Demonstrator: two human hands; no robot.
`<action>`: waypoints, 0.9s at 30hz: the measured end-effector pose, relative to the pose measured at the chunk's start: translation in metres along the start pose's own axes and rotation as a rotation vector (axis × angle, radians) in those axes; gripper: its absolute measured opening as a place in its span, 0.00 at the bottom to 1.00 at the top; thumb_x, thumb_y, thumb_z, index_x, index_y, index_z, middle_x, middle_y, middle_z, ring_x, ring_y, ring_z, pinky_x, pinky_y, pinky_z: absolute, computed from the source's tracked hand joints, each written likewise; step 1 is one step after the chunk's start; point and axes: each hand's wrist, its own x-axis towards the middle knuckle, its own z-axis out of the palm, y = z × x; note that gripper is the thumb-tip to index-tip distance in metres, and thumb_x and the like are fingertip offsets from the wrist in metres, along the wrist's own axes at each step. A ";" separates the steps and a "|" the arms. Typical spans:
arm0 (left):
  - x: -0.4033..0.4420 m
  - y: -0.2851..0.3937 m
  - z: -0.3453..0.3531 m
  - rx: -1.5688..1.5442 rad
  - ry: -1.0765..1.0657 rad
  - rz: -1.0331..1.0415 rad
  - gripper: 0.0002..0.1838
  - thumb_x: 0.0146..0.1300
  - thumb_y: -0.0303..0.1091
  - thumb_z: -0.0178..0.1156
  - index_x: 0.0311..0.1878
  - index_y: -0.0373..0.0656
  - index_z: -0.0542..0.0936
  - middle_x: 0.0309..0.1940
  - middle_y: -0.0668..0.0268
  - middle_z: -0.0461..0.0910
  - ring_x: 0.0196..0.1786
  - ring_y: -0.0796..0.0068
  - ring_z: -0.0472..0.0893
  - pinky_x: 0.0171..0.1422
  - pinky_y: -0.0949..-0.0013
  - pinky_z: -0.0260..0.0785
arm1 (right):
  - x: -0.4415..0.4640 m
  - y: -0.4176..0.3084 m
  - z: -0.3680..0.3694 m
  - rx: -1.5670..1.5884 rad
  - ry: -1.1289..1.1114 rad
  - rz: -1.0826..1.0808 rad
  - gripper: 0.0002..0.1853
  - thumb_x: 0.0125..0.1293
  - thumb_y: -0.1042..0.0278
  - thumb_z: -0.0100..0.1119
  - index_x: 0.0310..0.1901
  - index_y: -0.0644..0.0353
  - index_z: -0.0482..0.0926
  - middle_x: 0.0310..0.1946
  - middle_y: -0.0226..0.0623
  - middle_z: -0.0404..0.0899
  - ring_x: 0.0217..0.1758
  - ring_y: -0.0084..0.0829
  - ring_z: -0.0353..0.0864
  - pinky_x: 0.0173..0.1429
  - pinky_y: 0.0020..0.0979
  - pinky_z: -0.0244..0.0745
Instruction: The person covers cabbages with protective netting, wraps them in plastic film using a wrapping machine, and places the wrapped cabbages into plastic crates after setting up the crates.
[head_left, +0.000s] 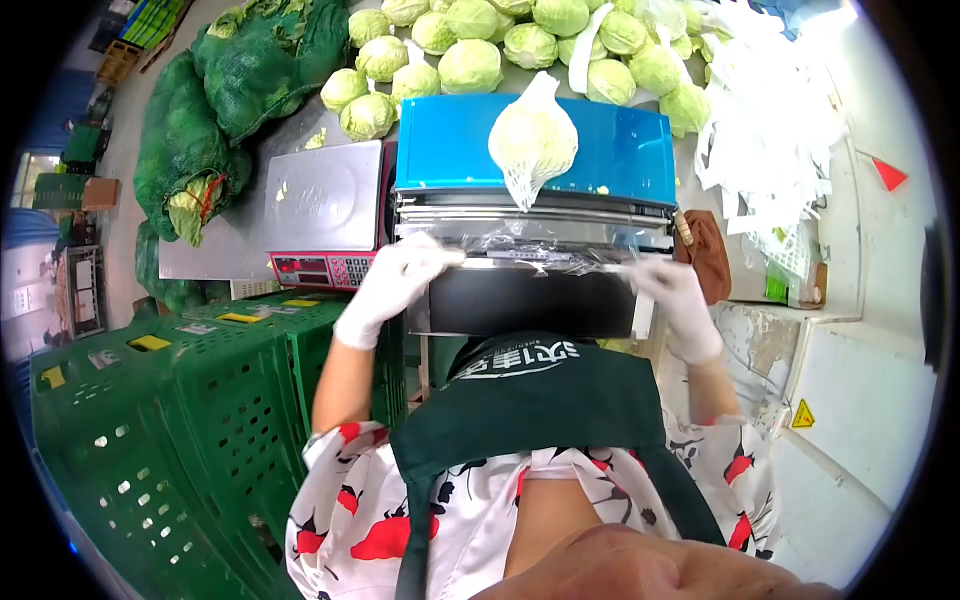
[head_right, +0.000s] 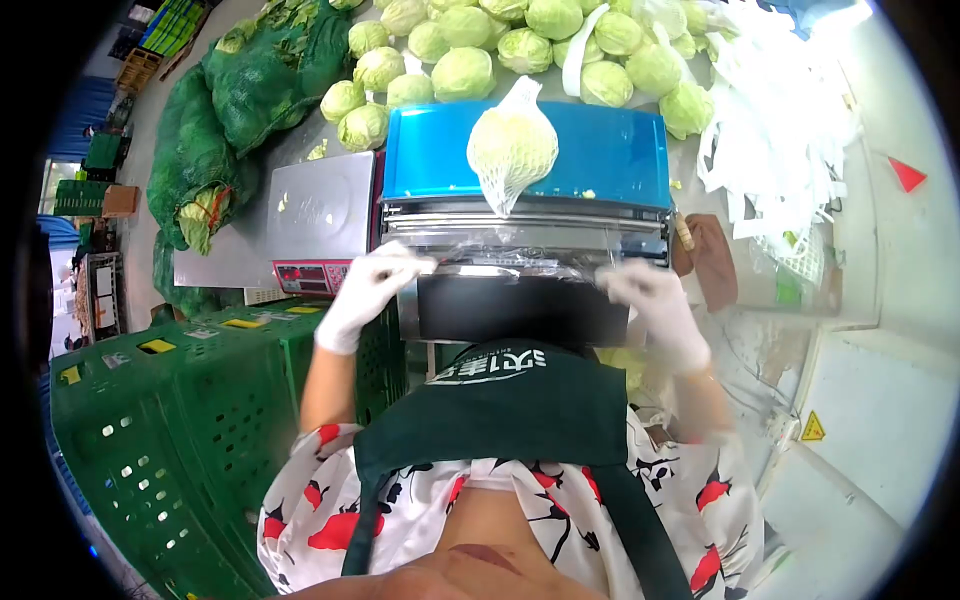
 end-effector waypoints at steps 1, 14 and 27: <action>-0.008 0.025 -0.016 0.012 -0.084 0.061 0.13 0.65 0.24 0.61 0.50 0.43 0.88 0.37 0.64 0.84 0.43 0.73 0.79 0.52 0.71 0.72 | -0.015 -0.026 -0.015 -0.059 -0.150 0.030 0.08 0.63 0.77 0.62 0.43 0.67 0.86 0.37 0.35 0.84 0.39 0.22 0.80 0.47 0.25 0.74; 0.195 -0.051 0.002 0.222 -0.124 0.267 0.78 0.34 0.43 0.86 0.81 0.37 0.40 0.78 0.47 0.53 0.81 0.56 0.53 0.83 0.59 0.45 | 0.235 0.008 0.036 -0.323 -0.149 -0.508 0.69 0.40 0.55 0.87 0.78 0.67 0.47 0.75 0.51 0.56 0.81 0.42 0.54 0.82 0.39 0.49; 0.078 0.025 0.039 -0.529 -0.161 -0.356 0.34 0.67 0.53 0.64 0.62 0.30 0.74 0.48 0.56 0.83 0.39 0.73 0.85 0.37 0.75 0.79 | 0.088 -0.018 0.032 0.231 -0.336 0.285 0.29 0.68 0.51 0.64 0.61 0.66 0.76 0.42 0.31 0.83 0.33 0.16 0.76 0.32 0.19 0.70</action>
